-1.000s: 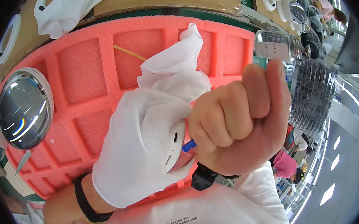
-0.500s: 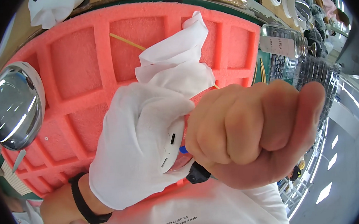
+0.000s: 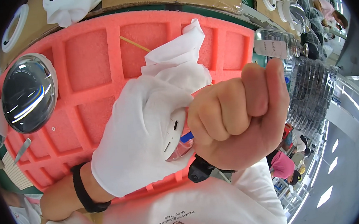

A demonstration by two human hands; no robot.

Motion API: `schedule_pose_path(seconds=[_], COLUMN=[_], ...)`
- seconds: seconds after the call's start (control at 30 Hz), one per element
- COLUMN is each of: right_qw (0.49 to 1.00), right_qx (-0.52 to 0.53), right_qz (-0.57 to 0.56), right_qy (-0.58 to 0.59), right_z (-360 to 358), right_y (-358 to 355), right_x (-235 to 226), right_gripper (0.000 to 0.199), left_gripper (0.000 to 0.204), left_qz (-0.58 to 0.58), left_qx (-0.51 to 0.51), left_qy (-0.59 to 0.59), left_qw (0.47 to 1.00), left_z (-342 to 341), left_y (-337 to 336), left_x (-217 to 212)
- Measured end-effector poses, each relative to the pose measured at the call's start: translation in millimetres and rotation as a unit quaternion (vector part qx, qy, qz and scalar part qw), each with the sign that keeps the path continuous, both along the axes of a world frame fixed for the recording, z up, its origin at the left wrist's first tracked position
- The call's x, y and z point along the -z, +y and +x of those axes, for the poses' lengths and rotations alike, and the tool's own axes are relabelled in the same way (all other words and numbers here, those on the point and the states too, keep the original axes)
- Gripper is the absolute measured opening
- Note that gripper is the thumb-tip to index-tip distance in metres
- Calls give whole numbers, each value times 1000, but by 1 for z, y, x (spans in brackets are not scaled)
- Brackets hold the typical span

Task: The person wipes a camera dome with a cloth, cleans the ports with a toothpick, and uses a blue tool to scrape the edges. They then wipe the dome again before placing it onto a tray and picking up a camera base.

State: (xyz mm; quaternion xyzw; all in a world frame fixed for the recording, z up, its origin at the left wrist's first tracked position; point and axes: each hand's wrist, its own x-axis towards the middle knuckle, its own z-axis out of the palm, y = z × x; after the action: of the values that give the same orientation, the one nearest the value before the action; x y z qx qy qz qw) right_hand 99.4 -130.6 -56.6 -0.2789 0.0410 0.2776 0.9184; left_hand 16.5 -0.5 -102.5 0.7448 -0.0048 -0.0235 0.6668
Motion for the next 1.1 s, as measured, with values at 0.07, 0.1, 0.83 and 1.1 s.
schedule_pose_path(seconds=[0.07, 0.1, 0.83, 1.1], right_qw=[999, 998, 991, 989], right_qx=[-41, -55, -65, 60], right_qz=[10, 13, 0, -43], right_qy=[-30, -40, -116, -129], right_z=[5, 7, 9, -19], right_y=[-4, -4, -6, 0], right_x=[5, 7, 5, 1], right_gripper=[47, 47, 48, 52], left_gripper=[69, 69, 59, 68], left_qz=[14, 48, 98, 89], left_qx=[1, 6, -41, 7], left_qy=[-15, -39, -39, -17], left_qw=[1000, 998, 994, 996], left_z=[2, 3, 5, 1], left_y=[2, 2, -3, 3], left_x=[1, 1, -6, 0])
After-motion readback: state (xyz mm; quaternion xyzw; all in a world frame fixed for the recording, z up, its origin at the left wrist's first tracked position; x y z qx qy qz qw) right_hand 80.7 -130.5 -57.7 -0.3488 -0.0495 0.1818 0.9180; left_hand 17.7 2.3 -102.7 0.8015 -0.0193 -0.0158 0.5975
